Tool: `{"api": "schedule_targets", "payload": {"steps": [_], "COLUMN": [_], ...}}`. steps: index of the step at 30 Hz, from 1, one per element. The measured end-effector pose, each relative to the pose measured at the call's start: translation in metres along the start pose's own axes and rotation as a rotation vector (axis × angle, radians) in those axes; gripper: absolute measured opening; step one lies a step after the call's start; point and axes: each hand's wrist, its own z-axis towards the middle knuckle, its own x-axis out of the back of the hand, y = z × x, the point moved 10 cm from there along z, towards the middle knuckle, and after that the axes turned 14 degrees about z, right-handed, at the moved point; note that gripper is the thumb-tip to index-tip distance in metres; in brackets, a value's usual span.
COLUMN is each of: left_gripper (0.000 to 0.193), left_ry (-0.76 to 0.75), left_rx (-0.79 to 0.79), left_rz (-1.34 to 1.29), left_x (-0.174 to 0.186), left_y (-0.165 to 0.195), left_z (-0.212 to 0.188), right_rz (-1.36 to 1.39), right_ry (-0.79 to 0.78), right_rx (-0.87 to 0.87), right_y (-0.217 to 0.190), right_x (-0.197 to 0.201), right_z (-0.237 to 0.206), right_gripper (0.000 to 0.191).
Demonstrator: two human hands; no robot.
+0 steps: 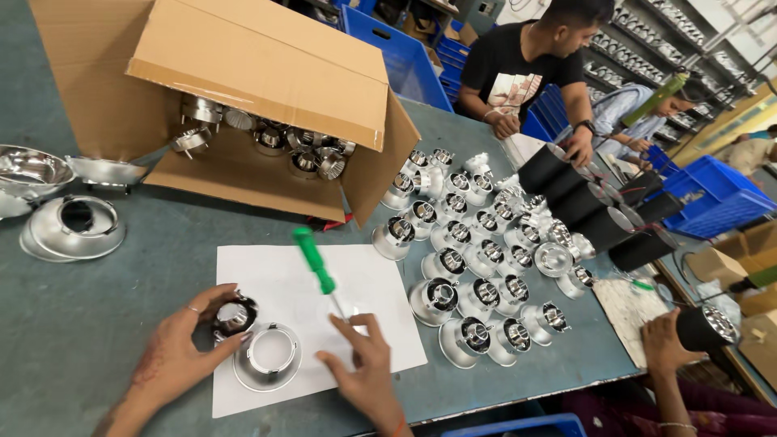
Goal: The person assembles small metallic light fixtures on a workbench. They use a green screwdriver to tighten components, place white circular inserts into the fixtures, and arrange the finished units in rows. Cardboard boxes and blue bins containing parts are visible nearby.
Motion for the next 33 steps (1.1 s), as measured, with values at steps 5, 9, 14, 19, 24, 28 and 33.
{"api": "schedule_targets", "payload": {"steps": [5, 9, 14, 19, 24, 28, 33], "left_gripper": [0.07, 0.085, 0.104, 0.111, 0.108, 0.098, 0.085], "left_ry": [0.208, 0.357, 0.395, 0.254, 0.146, 0.294, 0.268], "left_rx": [-0.049, -0.227, -0.177, -0.028, 0.129, 0.017, -0.056], "left_rz": [0.334, 0.392, 0.522, 0.626, 0.575, 0.126, -0.378], "left_x": [0.031, 0.032, 0.024, 0.015, 0.01, 0.023, 0.024], "left_y": [-0.015, -0.014, -0.038, -0.069, -0.089, -0.068, -0.029], "left_z": [-0.011, -0.016, -0.017, -0.001, -0.007, -0.016, -0.033], "right_rz": [0.024, 0.049, 0.124, 0.059, -0.022, -0.091, -0.118], "right_ry": [-0.181, -0.221, -0.266, -0.307, -0.342, -0.333, -0.322], "right_rx": [0.062, -0.025, -0.008, 0.026, 0.049, 0.066, 0.063], "right_y": [-0.019, -0.004, 0.007, 0.006, -0.001, -0.006, -0.005], "right_x": [-0.054, -0.065, -0.069, -0.078, -0.085, -0.085, -0.082], "right_z": [0.005, -0.006, -0.016, -0.019, -0.021, -0.02, -0.017], "right_gripper": [0.071, 0.072, 0.077, 0.082, 0.084, 0.082, 0.085]}}
